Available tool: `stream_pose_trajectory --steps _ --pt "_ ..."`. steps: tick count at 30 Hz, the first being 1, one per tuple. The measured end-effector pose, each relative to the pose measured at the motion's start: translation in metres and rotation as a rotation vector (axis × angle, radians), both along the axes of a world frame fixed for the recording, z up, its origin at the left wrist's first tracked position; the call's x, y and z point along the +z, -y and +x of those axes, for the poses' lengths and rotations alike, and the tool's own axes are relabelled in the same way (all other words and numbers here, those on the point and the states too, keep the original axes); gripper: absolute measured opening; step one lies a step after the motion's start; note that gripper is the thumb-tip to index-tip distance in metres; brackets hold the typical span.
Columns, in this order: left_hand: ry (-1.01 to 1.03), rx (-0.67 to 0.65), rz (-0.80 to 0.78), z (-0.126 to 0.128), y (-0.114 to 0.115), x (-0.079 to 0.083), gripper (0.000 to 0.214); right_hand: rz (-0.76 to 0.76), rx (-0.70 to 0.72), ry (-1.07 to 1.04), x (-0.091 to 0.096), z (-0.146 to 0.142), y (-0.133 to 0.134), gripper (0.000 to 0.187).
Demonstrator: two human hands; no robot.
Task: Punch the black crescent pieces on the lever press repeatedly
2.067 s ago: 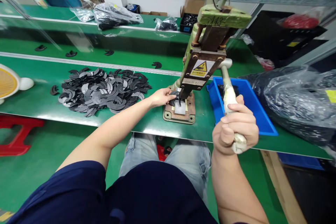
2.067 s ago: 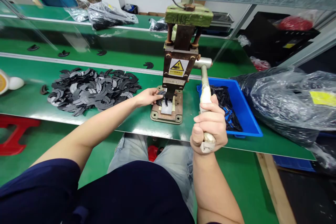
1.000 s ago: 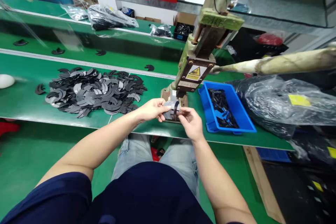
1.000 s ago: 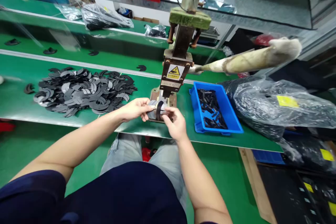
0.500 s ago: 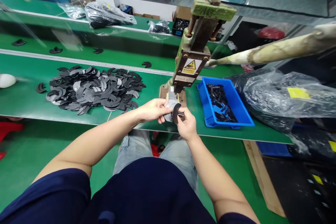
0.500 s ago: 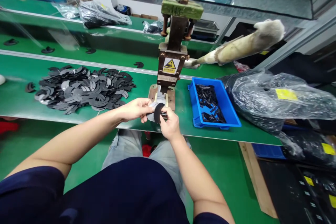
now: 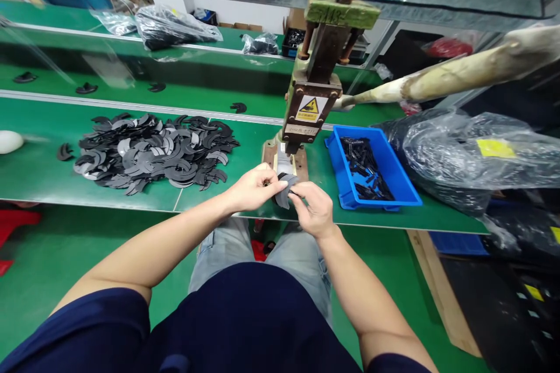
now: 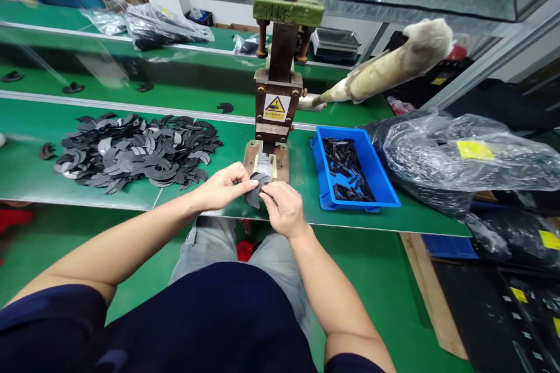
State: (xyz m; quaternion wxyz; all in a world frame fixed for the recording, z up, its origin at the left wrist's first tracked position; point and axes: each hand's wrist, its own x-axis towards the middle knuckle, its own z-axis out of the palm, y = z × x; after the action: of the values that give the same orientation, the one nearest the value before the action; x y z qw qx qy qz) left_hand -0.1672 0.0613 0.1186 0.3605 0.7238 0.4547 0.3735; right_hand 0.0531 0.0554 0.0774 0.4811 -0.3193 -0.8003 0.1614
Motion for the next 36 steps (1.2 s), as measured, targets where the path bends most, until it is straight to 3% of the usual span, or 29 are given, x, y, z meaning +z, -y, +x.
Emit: stream_pose_trajectory --steps 3,7,8,10,12,14,18,22,26,30,33,36 --pt "0.209 -0.004 -0.131 0.001 0.001 -0.001 0.038 0.009 -0.026 -0.070 0.000 0.000 0.002 0.020" --pt "0.401 -0.206 -0.484 -0.006 0.000 0.000 0.055 -0.044 -0.036 -0.107 -0.002 0.001 -0.001 0.024" --pt "0.387 -0.214 -0.506 -0.012 -0.005 -0.002 0.056 -0.071 -0.034 -0.100 -0.002 0.003 -0.002 0.027" --pt "0.334 -0.093 -0.420 -0.030 -0.023 -0.010 0.054 -0.124 -0.043 -0.095 -0.005 0.008 -0.002 0.034" --pt "0.238 0.134 -0.263 -0.053 -0.054 -0.022 0.048 -0.161 -0.071 -0.109 -0.010 0.015 0.000 0.034" --pt "0.017 0.347 -0.162 -0.074 -0.093 -0.035 0.035 -0.177 -0.095 -0.122 -0.015 0.023 0.004 0.028" --pt "-0.455 0.472 -0.027 -0.088 -0.180 -0.047 0.021 -0.196 -0.121 -0.068 -0.022 0.039 0.016 0.024" --pt "-0.592 0.519 0.092 -0.054 -0.260 -0.027 0.027 -0.178 -0.206 -0.006 -0.021 0.060 0.025 0.022" --pt "-0.528 0.430 0.164 -0.007 -0.309 -0.006 0.035 -0.142 -0.323 0.049 -0.013 0.085 0.029 0.018" --pt "-0.504 0.335 0.171 0.005 -0.309 -0.012 0.039 -0.146 -0.430 0.116 -0.004 0.119 0.025 0.016" --pt "-0.508 0.312 0.180 -0.014 -0.279 -0.028 0.034 -0.187 -0.522 0.193 0.004 0.156 0.005 0.021" --pt "-0.520 0.280 0.195 -0.039 -0.236 -0.044 0.033 -0.268 -0.619 0.357 0.012 0.193 -0.032 0.037"
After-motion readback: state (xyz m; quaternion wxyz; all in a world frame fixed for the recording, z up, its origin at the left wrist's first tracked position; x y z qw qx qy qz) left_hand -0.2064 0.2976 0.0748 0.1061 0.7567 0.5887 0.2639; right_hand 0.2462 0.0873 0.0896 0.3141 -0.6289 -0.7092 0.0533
